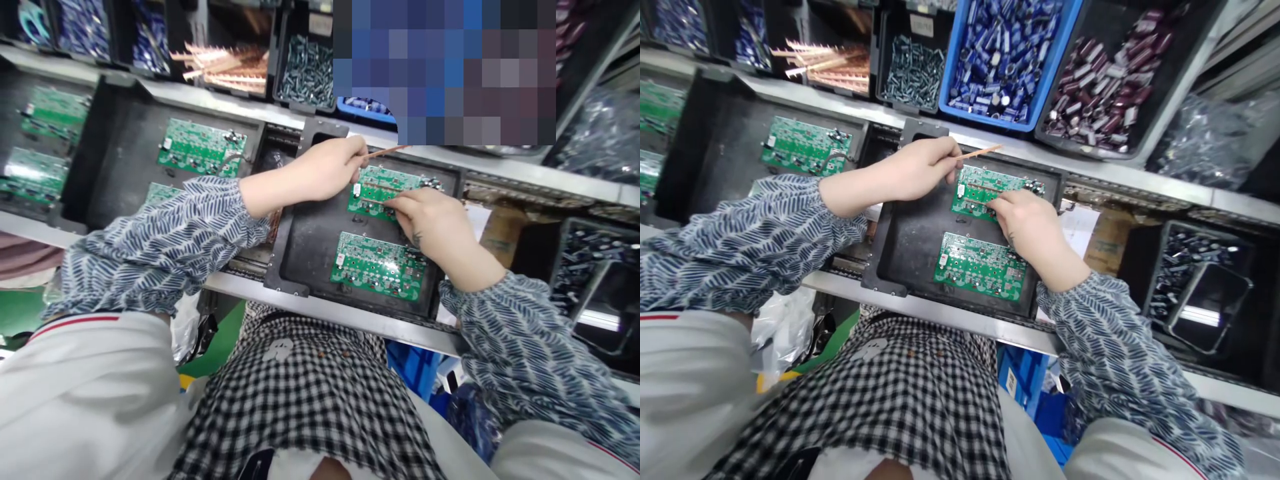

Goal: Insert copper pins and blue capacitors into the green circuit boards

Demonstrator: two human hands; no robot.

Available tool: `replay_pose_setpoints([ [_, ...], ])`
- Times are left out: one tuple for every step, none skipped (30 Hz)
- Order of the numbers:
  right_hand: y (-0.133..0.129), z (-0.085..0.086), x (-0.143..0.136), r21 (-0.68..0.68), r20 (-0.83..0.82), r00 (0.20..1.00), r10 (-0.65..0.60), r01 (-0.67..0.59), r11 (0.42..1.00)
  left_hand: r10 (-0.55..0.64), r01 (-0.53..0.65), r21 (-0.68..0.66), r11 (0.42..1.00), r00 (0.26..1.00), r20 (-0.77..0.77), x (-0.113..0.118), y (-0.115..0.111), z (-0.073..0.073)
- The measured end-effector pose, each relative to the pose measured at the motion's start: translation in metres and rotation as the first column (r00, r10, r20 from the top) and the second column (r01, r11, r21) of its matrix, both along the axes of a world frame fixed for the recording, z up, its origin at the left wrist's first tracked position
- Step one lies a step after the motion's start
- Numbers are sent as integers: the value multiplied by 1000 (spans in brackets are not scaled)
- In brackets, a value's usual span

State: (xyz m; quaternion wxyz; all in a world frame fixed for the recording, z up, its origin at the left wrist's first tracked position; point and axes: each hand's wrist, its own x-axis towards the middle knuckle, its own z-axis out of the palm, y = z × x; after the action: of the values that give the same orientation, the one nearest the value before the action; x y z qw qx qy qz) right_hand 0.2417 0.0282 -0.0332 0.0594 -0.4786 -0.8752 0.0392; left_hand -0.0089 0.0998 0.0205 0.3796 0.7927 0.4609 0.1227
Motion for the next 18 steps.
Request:
replay_pose_setpoints([
  [1, 0, -1, -19, -17, 1000, 3, -3, 1000, 8, -7, -17, 1000, 1000, 17, 1, -1, 0],
  [2, 1, -2, -35, -60, 998, 5, -7, 999, 17, -15, -48, 999, 999, 36, 2, -3, 0],
  [3, 3, -4, -48, -132, 991, 5, -11, 999, 22, -16, -104, 994, 998, 60, 3, -6, 0],
  [3, 5, -7, -65, -234, 972, -8, -7, 998, 21, -4, -185, 983, 996, 91, 6, -12, 0],
  [3, 9, -10, -99, -362, 932, -39, 3, 995, 12, 27, -287, 958, 991, 132, 9, -18, 1],
  [1, 14, -15, -152, -506, 857, -95, 19, 988, -6, 77, -393, 916, 984, 180, 12, -25, 2],
  [-1, 20, -19, -221, -646, 745, -166, 25, 975, -33, 145, -483, 863, 972, 233, 16, -32, 4],
  [-4, 28, -24, -287, -760, 605, -236, 14, 958, -74, 223, -541, 811, 956, 284, 18, -37, 7],
  [-9, 35, -27, -339, -834, 465, -297, -8, 941, -132, 298, -555, 777, 938, 319, 19, -38, 10],
  [-15, 43, -30, -364, -875, 352, -334, -22, 931, -199, 350, -525, 776, 925, 322, 16, -35, 14],
  [-22, 51, -30, -369, -891, 288, -350, -14, 929, -256, 360, -453, 816, 927, 276, 11, -26, 17],
  [-29, 57, -29, -366, -890, 284, -356, 18, 930, -259, 302, -332, 894, 951, 166, 1, -12, 20],
  [-37, 62, -26, -353, -874, 330, -356, 71, 933, -198, 200, -173, 964, 980, 28, -13, 8, 21],
  [-44, 65, -23, -324, -838, 418, -350, 134, 936, -35, 40, 39, 998, 993, -114, -31, 30, 21],
  [-52, 65, -20, -269, -779, 537, -325, 182, 946, 221, -166, 242, 956, 950, -221, -51, 55, 19],
  [-58, 63, -16, -190, -696, 665, -272, 196, 962, 341, -259, 303, 917, 904, -259, -72, 79, 14],
  [-65, 60, -14, -112, -591, 781, -203, 170, 979, 406, -308, 331, 892, 867, -288, -93, 102, 9],
  [-70, 55, -13, -48, -482, 867, -124, 115, 992, 440, -327, 347, 879, 838, -323, -113, 121, 2],
])
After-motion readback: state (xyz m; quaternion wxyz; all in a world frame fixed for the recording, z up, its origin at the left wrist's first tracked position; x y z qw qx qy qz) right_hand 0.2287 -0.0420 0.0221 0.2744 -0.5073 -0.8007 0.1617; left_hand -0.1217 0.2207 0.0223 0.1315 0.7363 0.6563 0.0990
